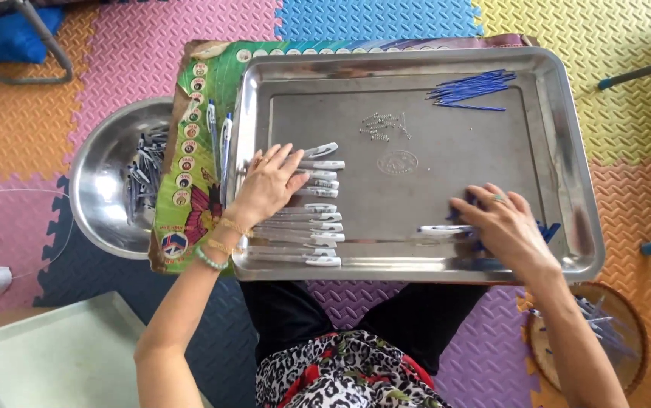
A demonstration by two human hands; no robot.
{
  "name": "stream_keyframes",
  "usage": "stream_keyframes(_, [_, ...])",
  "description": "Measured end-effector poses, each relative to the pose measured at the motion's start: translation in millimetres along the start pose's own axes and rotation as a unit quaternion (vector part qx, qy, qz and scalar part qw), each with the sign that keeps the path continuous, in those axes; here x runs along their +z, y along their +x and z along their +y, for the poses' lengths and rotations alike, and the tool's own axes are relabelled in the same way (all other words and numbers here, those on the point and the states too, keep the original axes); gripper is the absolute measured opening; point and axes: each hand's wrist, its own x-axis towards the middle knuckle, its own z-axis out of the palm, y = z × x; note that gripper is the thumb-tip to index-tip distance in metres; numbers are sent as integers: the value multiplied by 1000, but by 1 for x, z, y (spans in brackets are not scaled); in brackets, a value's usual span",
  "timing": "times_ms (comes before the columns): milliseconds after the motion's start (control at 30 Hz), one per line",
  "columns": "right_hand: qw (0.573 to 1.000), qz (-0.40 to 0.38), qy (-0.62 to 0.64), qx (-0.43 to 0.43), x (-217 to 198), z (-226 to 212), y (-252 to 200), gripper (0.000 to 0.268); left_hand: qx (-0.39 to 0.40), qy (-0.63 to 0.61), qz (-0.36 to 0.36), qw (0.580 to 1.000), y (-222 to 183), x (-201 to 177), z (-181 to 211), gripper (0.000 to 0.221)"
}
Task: The person assembles ballpoint pens by inserting blue ink cartridges into white pen barrels and attaching blue caps, then places the completed pens into a metal tray.
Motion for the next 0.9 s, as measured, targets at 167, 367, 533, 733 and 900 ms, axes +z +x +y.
stream_keyframes(167, [995, 43, 94, 14, -28, 19, -17, 55, 63, -58, 88, 992, 8, -18, -13, 50])
stream_keyframes(367, [984, 1, 123, 131, -14, 30, -19, 53, -11, -25, 218, 976, -2, -35, -71, 35])
stream_keyframes(533, [976, -1, 174, 129, -13, 23, -40, 52, -104, -49, 240, 964, -2, -18, -141, 32])
stream_keyframes(733, [971, 110, 174, 118, -14, 14, -51, 39, -132, -49, 211, 967, 0, -10, -152, 33])
stream_keyframes(900, [975, 109, 187, 42, -16, 9, -47, 32, -117, -30, 175, 977, -7, -14, -141, 51])
